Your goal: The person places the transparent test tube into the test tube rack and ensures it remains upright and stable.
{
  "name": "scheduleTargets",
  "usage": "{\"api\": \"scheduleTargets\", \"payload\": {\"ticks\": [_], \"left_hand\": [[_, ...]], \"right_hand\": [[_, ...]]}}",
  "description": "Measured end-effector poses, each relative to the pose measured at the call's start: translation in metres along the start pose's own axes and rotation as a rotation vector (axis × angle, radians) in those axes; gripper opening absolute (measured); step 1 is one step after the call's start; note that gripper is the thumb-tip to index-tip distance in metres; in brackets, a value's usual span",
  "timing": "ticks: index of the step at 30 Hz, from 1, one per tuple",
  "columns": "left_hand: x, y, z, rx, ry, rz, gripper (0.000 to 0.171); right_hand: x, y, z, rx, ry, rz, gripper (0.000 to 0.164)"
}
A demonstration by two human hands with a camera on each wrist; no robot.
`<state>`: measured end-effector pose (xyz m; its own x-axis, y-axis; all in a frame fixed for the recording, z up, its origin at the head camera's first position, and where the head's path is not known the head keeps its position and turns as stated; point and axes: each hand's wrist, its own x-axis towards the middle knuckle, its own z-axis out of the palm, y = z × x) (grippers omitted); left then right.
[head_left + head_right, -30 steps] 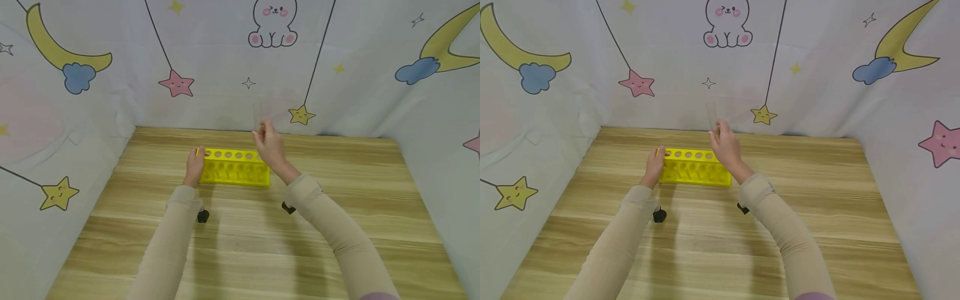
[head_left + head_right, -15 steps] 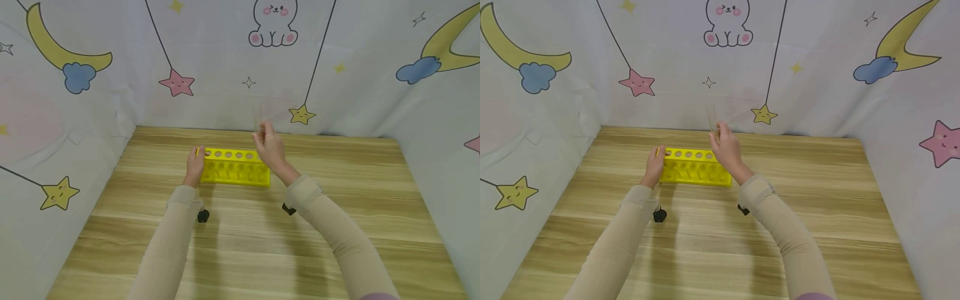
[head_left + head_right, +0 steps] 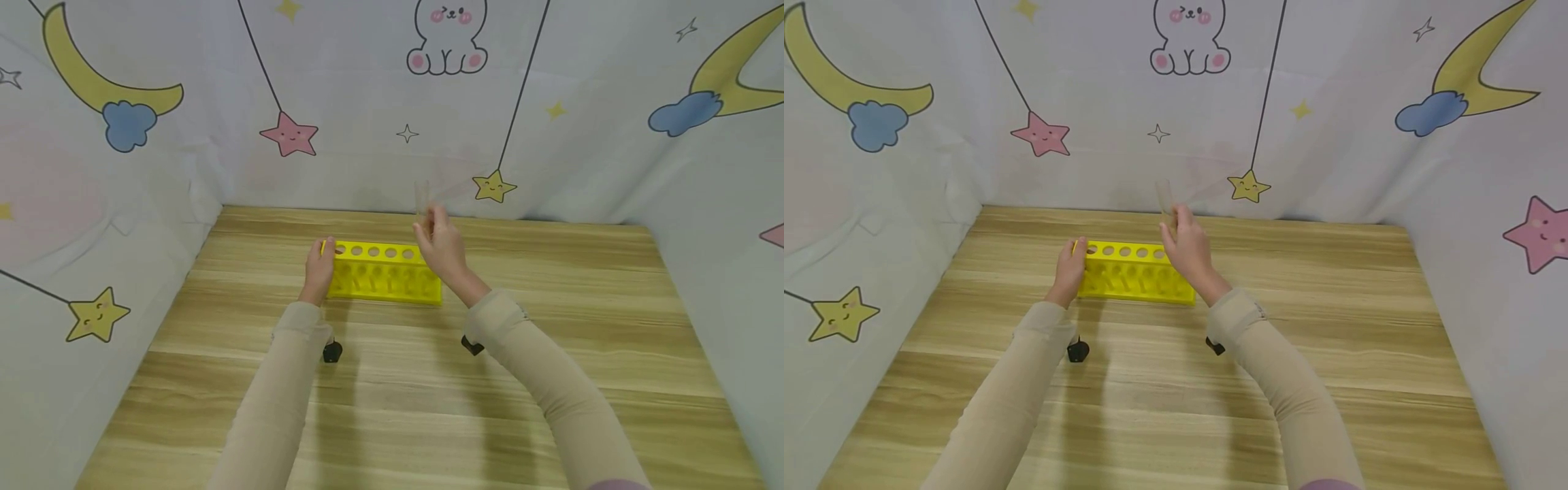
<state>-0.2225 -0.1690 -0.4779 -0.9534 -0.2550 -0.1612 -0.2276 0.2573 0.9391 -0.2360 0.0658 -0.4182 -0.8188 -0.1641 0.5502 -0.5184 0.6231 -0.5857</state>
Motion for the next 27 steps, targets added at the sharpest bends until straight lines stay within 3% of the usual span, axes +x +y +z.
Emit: {"api": "scheduleTargets", "payload": {"ticks": [27], "left_hand": [[-0.0007,0.0022,-0.0017,0.011,-0.01,-0.029,0.041]], "right_hand": [[-0.009,0.0065,0.0054,-0.02,-0.054,0.063,0.031]]}}
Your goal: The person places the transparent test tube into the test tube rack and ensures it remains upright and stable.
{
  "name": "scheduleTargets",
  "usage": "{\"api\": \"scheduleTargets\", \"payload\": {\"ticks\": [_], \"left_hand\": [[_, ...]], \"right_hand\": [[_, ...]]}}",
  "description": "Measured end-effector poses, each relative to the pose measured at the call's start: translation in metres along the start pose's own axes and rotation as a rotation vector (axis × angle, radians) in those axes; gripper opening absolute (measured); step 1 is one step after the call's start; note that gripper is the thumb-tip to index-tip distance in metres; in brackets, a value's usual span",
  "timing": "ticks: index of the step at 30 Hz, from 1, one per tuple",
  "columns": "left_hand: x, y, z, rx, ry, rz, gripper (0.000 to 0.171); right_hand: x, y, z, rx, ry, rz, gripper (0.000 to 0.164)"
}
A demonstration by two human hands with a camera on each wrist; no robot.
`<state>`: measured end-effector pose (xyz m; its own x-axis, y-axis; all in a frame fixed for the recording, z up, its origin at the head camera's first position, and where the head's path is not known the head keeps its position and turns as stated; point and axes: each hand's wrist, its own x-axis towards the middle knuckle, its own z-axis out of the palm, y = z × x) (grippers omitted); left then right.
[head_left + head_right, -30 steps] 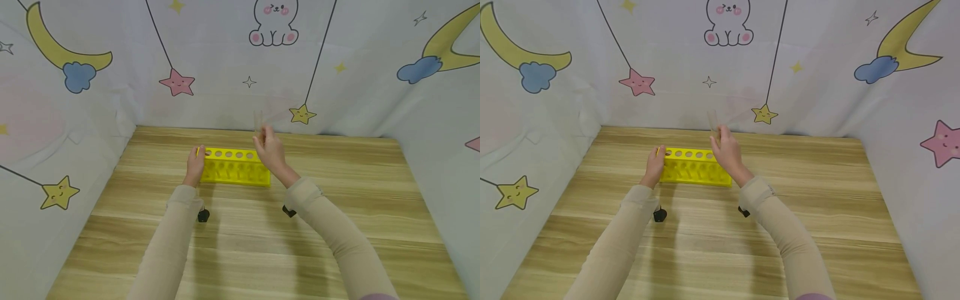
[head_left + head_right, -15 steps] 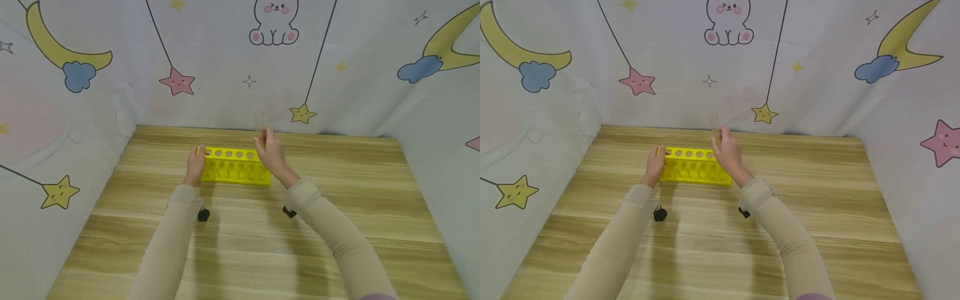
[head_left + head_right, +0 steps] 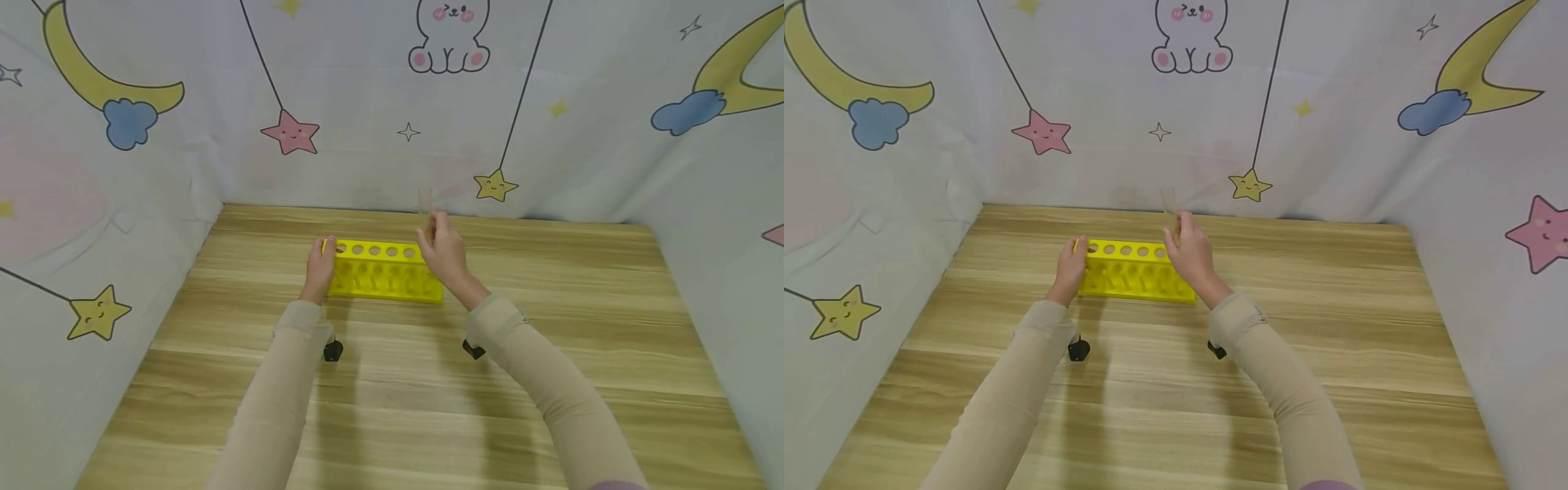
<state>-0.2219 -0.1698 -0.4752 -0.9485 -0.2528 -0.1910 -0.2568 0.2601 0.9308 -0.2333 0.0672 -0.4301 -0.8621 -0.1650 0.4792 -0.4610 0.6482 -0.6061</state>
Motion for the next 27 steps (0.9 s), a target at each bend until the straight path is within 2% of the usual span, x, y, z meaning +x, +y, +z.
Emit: {"api": "scheduleTargets", "payload": {"ticks": [17,27], "left_hand": [[0.0016,-0.0016,0.0013,0.012,0.009,0.006,0.046],[0.0002,0.0,0.0,-0.001,-0.006,-0.002,0.046]], "right_hand": [[-0.0038,0.0024,0.0028,-0.01,-0.029,0.044,0.03],[-0.0073,0.006,0.0049,0.005,-0.019,0.019,0.028]]}}
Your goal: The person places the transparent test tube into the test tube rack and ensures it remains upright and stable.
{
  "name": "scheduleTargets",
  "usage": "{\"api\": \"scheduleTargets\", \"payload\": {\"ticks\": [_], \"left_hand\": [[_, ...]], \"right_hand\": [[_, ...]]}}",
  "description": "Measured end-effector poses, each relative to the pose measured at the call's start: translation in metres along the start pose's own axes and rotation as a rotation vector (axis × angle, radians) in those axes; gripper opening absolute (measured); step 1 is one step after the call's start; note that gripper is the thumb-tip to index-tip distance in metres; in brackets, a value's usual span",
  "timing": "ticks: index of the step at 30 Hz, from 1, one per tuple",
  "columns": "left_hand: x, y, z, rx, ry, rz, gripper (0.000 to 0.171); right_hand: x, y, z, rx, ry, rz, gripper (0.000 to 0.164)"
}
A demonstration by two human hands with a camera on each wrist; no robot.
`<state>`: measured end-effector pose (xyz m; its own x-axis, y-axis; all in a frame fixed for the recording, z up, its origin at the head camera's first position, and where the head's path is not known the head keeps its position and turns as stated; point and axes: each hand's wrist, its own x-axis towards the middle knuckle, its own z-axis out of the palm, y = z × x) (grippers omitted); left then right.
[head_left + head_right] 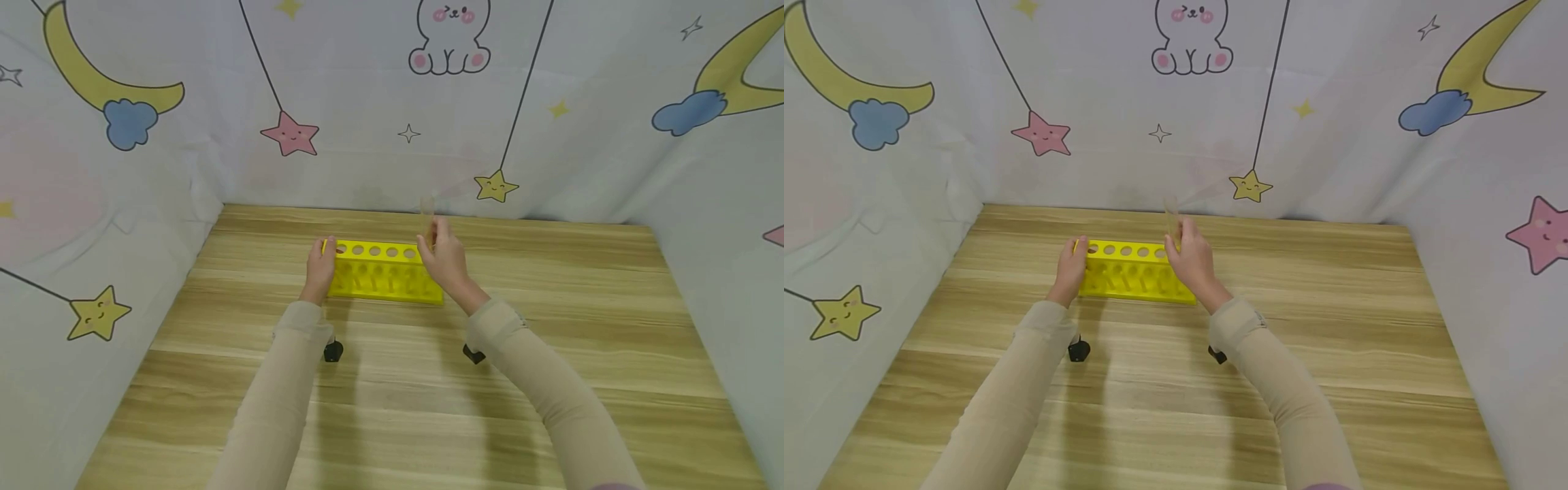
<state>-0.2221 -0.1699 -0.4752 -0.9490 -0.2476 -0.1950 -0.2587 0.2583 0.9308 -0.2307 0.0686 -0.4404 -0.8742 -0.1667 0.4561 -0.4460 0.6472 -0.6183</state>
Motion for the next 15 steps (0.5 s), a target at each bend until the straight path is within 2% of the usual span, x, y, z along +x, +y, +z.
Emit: {"api": "scheduleTargets", "payload": {"ticks": [15], "left_hand": [[0.0006,0.0001,0.0002,0.008,0.006,0.002,0.045]], "right_hand": [[-0.0031,0.0011,0.0002,0.013,-0.009,0.005,0.022]]}}
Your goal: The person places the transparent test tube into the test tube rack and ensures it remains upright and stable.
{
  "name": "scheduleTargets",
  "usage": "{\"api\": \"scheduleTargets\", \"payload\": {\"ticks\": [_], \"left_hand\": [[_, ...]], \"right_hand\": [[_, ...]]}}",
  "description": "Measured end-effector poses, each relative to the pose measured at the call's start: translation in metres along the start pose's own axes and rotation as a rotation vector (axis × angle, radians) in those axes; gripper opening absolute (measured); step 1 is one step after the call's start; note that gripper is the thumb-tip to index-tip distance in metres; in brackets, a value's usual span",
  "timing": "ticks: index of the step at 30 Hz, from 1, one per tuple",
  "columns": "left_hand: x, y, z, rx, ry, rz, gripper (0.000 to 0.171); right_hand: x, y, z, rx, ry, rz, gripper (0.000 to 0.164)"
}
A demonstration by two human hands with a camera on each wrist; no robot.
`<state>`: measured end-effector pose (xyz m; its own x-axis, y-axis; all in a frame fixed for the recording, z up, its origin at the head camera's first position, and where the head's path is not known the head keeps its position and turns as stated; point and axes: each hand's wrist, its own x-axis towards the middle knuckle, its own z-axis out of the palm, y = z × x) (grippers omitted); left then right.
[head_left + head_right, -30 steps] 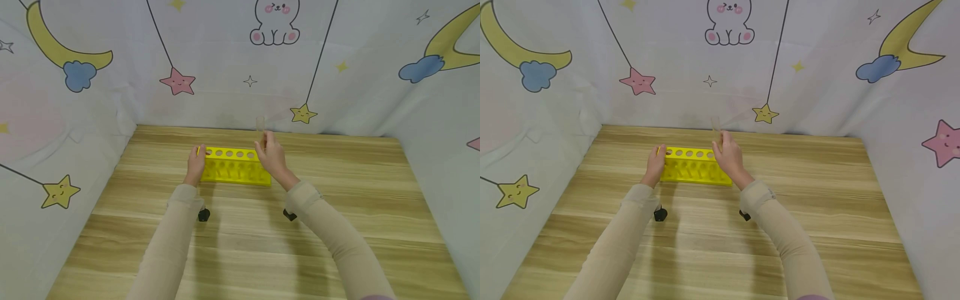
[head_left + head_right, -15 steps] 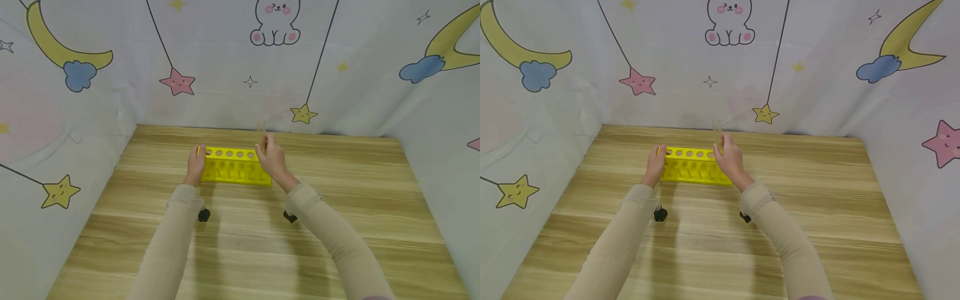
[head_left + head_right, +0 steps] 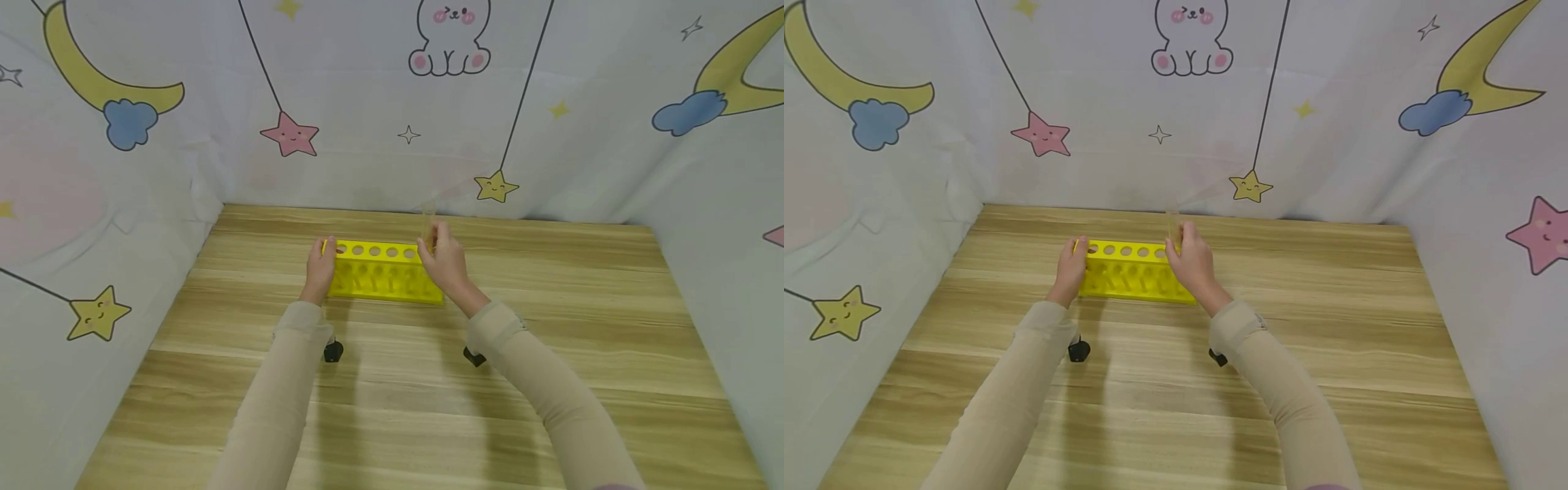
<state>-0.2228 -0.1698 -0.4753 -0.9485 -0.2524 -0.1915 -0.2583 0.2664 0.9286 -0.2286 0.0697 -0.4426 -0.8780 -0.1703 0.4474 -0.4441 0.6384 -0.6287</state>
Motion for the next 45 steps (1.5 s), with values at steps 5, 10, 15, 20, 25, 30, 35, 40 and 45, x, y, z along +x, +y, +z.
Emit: {"api": "scheduleTargets", "payload": {"ticks": [5,10,15,20,25,30,35,40,45], "left_hand": [[-0.0004,0.0006,0.0,-0.009,-0.004,-0.001,0.045],[-0.0006,0.0008,0.0001,-0.012,-0.004,-0.004,0.044],[-0.0003,0.0006,0.0002,-0.01,-0.002,-0.007,0.043],[-0.0004,0.0008,0.0,-0.016,0.0,-0.006,0.042],[-0.0009,0.001,0.0002,-0.014,0.003,-0.003,0.044],[-0.001,0.0008,0.0004,-0.014,-0.002,-0.006,0.046],[0.0002,-0.0001,0.0006,-0.012,-0.005,-0.012,0.046],[-0.0003,0.0011,0.0005,-0.005,0.001,-0.017,0.046],[-0.0004,0.0023,0.0007,-0.008,0.0,-0.025,0.044]], "right_hand": [[-0.0009,0.0009,0.0005,0.007,-0.006,0.014,0.022],[-0.002,0.0015,0.001,0.0,-0.014,0.026,0.023],[-0.0032,0.0009,0.0007,0.002,-0.015,0.02,0.024],[-0.0046,0.0014,0.0013,0.001,-0.013,0.016,0.025],[-0.006,0.0029,0.0024,-0.018,-0.014,0.011,0.027],[-0.0074,0.0041,0.0032,-0.025,-0.009,-0.002,0.028],[-0.0078,0.0041,0.0036,-0.023,-0.006,-0.008,0.028],[-0.0078,0.0044,0.004,-0.032,-0.006,-0.006,0.028],[-0.0077,0.0047,0.0044,-0.026,-0.01,0.0,0.027]]}}
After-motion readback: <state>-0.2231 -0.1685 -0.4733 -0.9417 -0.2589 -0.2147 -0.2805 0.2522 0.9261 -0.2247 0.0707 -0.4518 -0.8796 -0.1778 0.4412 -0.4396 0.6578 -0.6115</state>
